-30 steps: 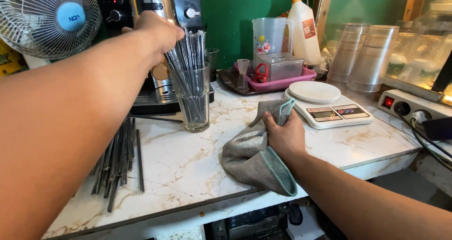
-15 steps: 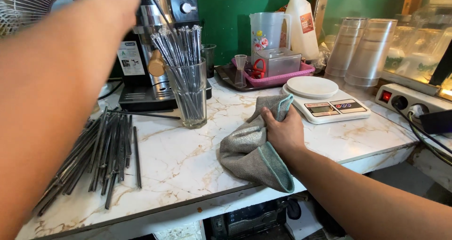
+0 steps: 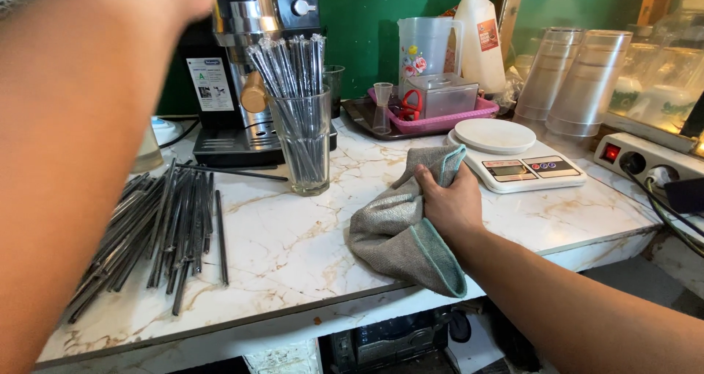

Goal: Cleaning individual metal straws with a cloth and placing them into a glass container on a counter.

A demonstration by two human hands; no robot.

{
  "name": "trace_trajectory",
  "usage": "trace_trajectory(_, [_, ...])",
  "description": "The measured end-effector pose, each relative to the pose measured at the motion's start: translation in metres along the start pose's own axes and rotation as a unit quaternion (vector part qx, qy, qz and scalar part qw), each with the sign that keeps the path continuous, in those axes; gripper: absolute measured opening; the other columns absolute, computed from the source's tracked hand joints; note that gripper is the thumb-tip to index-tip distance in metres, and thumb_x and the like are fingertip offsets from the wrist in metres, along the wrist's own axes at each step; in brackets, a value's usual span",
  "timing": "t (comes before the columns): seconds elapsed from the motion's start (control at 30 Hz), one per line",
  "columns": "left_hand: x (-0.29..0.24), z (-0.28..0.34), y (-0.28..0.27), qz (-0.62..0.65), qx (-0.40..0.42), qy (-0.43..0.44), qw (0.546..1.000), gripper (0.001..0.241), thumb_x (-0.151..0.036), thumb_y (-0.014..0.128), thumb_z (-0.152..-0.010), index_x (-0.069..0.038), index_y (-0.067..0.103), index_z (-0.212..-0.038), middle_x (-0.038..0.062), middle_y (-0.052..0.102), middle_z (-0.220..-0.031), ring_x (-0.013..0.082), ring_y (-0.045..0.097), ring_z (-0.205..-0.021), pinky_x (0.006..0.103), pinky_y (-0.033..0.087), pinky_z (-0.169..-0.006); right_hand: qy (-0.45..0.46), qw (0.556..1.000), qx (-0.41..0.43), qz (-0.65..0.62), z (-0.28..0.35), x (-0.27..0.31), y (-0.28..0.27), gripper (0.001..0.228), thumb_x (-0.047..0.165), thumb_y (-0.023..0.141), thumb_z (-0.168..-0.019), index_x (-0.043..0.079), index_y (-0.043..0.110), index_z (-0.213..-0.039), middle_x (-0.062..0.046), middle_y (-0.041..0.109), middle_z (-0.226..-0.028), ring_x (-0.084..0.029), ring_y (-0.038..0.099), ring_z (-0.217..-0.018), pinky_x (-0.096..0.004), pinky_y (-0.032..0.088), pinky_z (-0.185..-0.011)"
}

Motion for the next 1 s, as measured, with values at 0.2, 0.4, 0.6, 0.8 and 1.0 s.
trace_trajectory(0.2, [0.024, -0.01, 0.052, -0.048, 0.033, 0.056, 0.997, 0.018, -0.028, 0.07, -0.104, -0.01, 0.074, -0.107, 0.013, 0.072, -0.094, 0.0292, 0.067, -0.081, 0.0477, 0.051, -0.068, -0.013, 1.0, -0.011, 0.017, -0.003, -0.003, 0.0, 0.037, 0.033, 0.071, -0.092, 0.002, 0.066, -0.112, -0.012, 0.078, -0.102, -0.024, 0.075, -0.091, -0.038, 0.056, -0.085])
trace_trajectory(0.4, [0.003, 0.013, 0.07, 0.074, -0.108, 0.083, 0.988, 0.092, 0.001, 0.09, -0.067, -0.01, 0.04, -0.143, 0.01, 0.068, -0.104, 0.0237, 0.07, -0.09, 0.0395, 0.06, -0.07, -0.043, 0.997, -0.037, 0.051, -0.008, -0.01, 0.001, 0.04, 0.036, 0.073, -0.09, 0.003, 0.068, -0.112, -0.015, 0.077, -0.104, -0.027, 0.073, -0.095, -0.041, 0.054, -0.086])
trace_trajectory(0.6, [0.003, 0.006, 0.093, 0.046, -0.179, 0.011, 0.983, 0.039, 0.003, 0.077, -0.077, -0.006, 0.064, -0.113, 0.013, 0.073, -0.095, 0.0266, 0.075, -0.088, 0.0404, 0.06, -0.073, -0.024, 0.998, -0.032, 0.057, -0.009, -0.011, 0.001, 0.039, 0.036, 0.073, -0.09, 0.003, 0.068, -0.111, -0.015, 0.078, -0.103, -0.028, 0.074, -0.095, -0.041, 0.055, -0.086])
trace_trajectory(0.8, [-0.021, 0.028, 0.079, -0.018, -0.144, -0.089, 0.985, 0.016, -0.007, 0.081, -0.081, -0.002, 0.074, -0.094, 0.021, 0.074, -0.104, 0.0311, 0.074, -0.099, 0.0381, 0.06, -0.083, -0.016, 0.998, -0.024, 0.052, -0.009, -0.009, 0.003, 0.037, 0.034, 0.072, -0.091, 0.003, 0.068, -0.11, -0.015, 0.078, -0.102, -0.027, 0.075, -0.094, -0.04, 0.055, -0.087])
trace_trajectory(1.0, [-0.034, 0.024, 0.079, -0.114, -0.129, -0.127, 0.977, 0.024, -0.003, 0.078, -0.082, -0.003, 0.071, -0.105, 0.02, 0.068, -0.117, 0.0365, 0.067, -0.11, 0.0427, 0.06, -0.083, -0.023, 0.997, -0.035, 0.069, -0.008, -0.009, 0.004, 0.039, 0.035, 0.073, -0.09, 0.002, 0.068, -0.111, -0.016, 0.078, -0.102, -0.028, 0.075, -0.094, -0.04, 0.055, -0.087])
Point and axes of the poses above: each hand's wrist, its own z-axis away from the middle knuckle, its own y-axis out of the palm, x = y × z, the point moved 1 cm from there along -z, towards the middle knuckle
